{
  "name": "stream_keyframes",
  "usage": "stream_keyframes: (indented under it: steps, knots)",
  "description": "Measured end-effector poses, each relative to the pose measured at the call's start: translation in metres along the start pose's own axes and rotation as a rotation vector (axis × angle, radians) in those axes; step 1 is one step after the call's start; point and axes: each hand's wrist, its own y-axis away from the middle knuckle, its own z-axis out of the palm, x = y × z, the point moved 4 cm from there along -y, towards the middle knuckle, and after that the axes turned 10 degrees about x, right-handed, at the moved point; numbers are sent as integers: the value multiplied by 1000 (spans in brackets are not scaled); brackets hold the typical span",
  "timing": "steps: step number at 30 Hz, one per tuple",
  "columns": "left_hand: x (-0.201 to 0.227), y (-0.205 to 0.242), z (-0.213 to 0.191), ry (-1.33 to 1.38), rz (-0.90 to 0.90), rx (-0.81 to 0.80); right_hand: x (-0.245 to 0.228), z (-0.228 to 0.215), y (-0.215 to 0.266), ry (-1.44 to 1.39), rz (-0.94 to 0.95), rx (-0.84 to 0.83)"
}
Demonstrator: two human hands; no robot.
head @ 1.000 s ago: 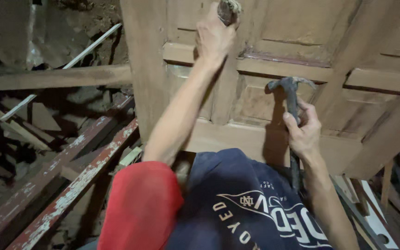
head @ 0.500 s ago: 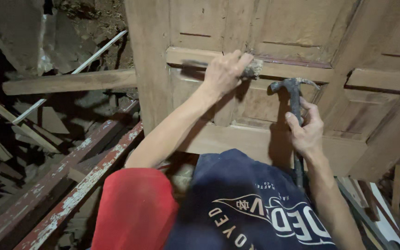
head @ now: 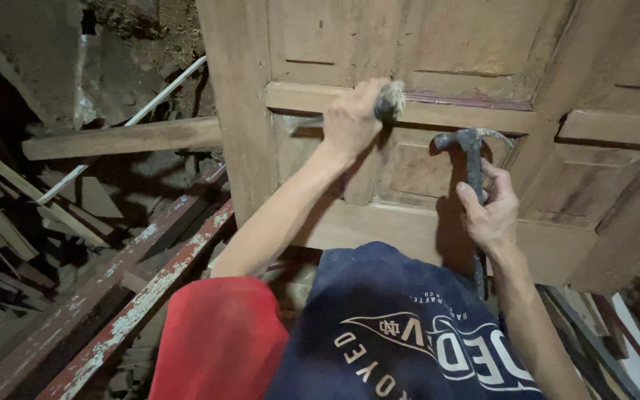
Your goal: The person repairs a wooden door by hammering nails into the frame, sanding the surface with a power sander, and fitting a small wooden piece into a groove. The door is repositioned on the workbench during the process.
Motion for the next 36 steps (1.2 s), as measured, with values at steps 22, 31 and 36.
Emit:
stream_keyframes:
  steps: [22, 31, 36]
  knots:
    - [19, -71, -34, 135, -318, 98, -83, 23, -3, 197, -474, 33]
    - [-15, -30, -56, 196, -386, 190, -146, 62, -21, 351, -822, 0]
    - [-4, -16, -42, 134, -328, 68, -147, 68, -19, 453, -634, -119]
